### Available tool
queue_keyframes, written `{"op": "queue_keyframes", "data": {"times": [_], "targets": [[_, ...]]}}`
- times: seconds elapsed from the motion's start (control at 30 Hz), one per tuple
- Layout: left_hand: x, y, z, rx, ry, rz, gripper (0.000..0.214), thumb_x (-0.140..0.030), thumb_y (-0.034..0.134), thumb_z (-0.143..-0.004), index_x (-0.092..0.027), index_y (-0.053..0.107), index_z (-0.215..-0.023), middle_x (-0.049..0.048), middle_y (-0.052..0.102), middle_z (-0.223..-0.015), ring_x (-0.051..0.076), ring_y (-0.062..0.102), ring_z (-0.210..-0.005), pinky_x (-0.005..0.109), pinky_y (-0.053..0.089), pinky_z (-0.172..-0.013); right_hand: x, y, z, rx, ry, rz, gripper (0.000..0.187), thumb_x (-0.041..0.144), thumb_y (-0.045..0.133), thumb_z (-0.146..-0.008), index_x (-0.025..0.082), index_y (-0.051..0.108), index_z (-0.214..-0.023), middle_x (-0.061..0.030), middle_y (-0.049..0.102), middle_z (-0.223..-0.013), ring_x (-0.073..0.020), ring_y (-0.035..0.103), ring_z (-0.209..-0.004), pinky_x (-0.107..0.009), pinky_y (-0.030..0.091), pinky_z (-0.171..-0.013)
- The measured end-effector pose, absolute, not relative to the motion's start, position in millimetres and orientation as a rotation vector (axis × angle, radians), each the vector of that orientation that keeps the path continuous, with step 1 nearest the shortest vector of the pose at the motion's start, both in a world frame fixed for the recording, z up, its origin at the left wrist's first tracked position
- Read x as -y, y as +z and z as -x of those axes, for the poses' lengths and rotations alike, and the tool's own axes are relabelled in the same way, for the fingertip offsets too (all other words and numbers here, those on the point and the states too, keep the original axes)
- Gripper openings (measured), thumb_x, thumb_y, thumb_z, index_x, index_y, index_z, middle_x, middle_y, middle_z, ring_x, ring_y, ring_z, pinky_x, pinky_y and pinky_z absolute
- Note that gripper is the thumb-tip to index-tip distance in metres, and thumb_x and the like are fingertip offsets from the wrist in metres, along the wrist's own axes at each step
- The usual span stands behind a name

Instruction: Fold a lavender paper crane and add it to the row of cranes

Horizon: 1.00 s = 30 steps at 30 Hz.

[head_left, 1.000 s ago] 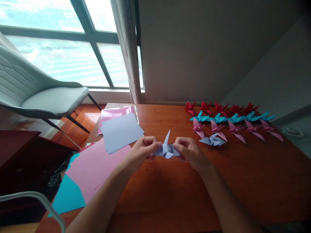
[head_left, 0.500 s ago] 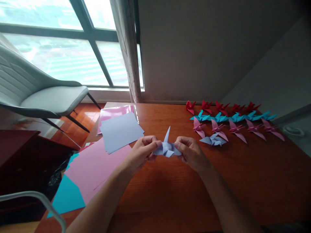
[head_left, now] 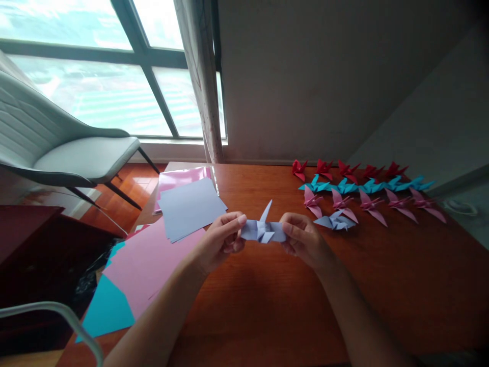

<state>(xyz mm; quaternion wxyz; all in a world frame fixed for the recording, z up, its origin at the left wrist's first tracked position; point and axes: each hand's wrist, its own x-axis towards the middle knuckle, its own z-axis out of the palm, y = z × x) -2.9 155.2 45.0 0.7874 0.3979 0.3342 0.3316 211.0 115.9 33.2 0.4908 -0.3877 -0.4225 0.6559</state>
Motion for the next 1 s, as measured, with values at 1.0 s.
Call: {"op": "queue_keyframes", "data": {"times": [1.0], "targets": [[-159.5,47.6,6.3,-0.714,0.762,-0.837,0.051,-0.047,0.083,-0.074,-0.017,0.044,-0.058,-0.0089,0.034,-0.047,0.002,0.03,-0.039,0.016,0.02,-0.038,-114.2,31.0,-212.7,1.148,1.516,1.056,0.044,0.054,0.066,-0.09,0.019,0.054,-0.066,0.0041,0.057,-0.041,-0.0066,0.042,-0.029,-0.017,0.027,-0.03]]}}
